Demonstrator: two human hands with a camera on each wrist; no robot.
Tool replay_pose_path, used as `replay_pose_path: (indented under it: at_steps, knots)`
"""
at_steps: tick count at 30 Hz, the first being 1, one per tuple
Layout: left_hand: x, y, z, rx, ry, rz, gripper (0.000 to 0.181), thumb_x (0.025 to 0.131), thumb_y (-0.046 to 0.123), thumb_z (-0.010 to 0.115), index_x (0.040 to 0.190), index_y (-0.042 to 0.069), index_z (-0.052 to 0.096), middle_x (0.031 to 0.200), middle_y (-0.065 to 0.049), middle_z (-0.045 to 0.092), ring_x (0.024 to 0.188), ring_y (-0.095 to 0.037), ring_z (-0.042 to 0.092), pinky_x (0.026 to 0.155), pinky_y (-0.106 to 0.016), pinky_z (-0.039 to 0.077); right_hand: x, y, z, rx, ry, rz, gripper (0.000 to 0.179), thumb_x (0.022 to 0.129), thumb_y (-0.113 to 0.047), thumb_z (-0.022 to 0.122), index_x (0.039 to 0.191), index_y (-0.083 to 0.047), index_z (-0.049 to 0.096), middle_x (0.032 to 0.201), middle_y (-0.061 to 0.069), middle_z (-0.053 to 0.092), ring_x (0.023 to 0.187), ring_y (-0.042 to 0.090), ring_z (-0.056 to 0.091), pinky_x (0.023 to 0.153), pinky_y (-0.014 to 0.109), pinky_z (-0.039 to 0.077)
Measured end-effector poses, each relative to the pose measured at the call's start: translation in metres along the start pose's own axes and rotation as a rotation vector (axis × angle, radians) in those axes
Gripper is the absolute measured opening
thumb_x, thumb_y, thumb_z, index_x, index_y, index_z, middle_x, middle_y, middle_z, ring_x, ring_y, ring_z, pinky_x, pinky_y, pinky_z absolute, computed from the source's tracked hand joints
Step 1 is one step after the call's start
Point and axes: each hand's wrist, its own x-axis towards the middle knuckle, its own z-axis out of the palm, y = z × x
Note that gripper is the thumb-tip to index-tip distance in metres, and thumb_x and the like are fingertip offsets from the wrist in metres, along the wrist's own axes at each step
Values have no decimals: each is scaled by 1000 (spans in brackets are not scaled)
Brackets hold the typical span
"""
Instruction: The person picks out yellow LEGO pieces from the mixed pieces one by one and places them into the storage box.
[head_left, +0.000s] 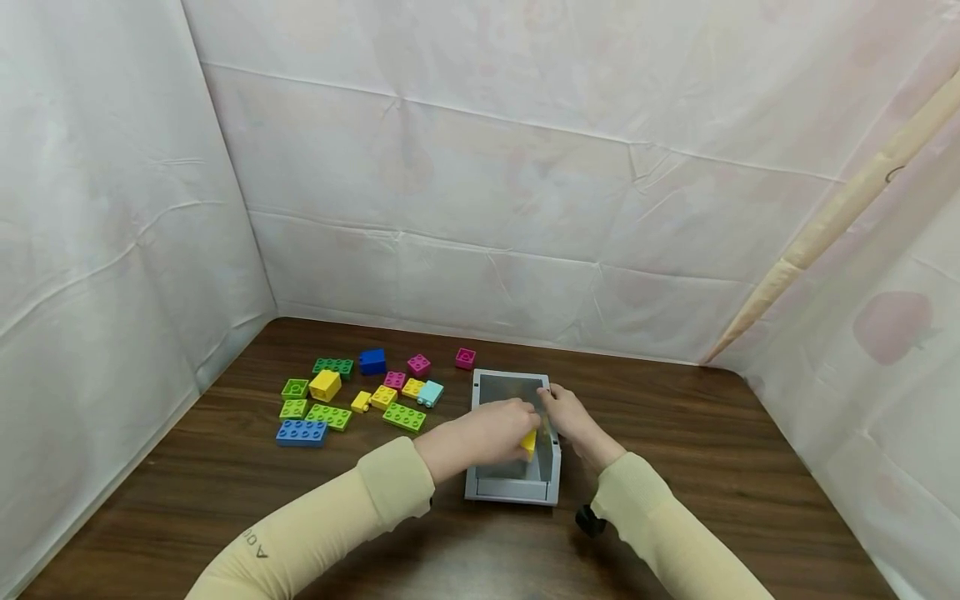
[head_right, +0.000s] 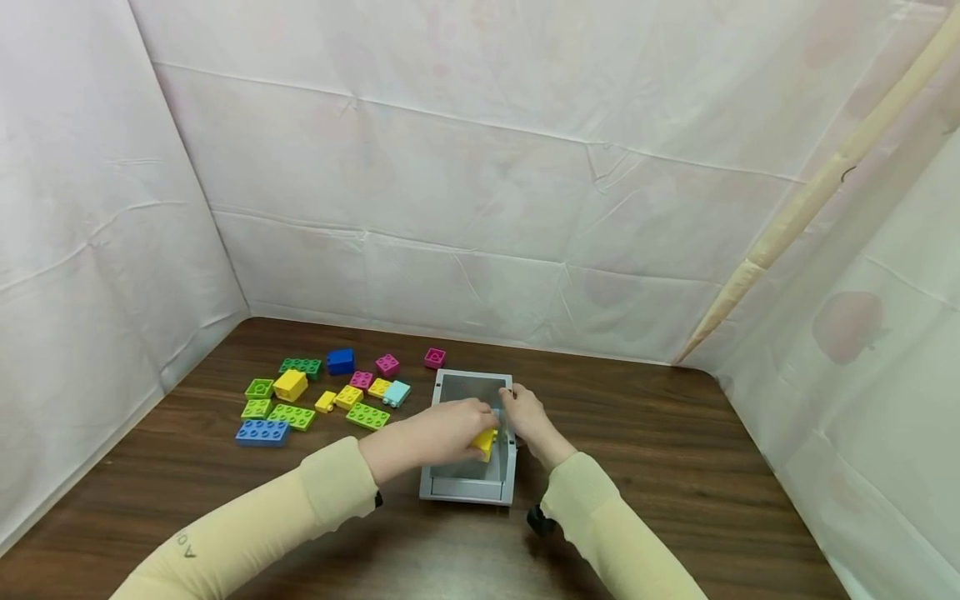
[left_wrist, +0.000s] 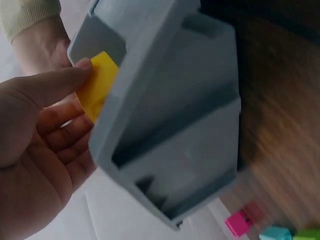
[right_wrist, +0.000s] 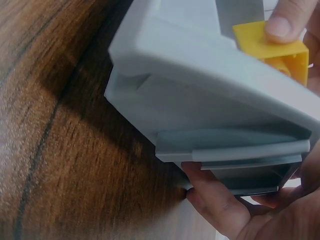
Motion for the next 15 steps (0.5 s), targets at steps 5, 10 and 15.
replay_pose_path:
  at_steps: [5, 10, 15]
  knots:
    - [4, 6, 7, 12, -12, -30, 40, 80, 30, 76, 114, 12, 66, 102, 2, 64, 94, -10, 60, 80, -21, 52, -1, -1, 0, 8, -1, -6, 42, 102, -31, 35, 126, 0, 48, 85, 9, 53, 62, 14, 50, 47, 25, 42]
    - [6, 8, 15, 21, -6, -44, 39, 79, 29, 77, 113, 12, 67, 103, 2, 64, 95, -10, 61, 81, -21, 52, -1, -1, 0, 0, -3, -4, 41, 102, -31, 35, 126, 0, 47, 84, 9, 49, 65, 16, 49, 49, 25, 41]
    - [7, 10, 19, 19, 5, -48, 39, 80, 29, 77, 113, 12, 67, 104, 2, 65, 97, -11, 61, 84, -22, 51, -2, -1, 0, -2, -2, -3, 44, 102, -30, 36, 132, 1, 44, 105, 18, 54, 78, 21, 54, 54, 27, 46]
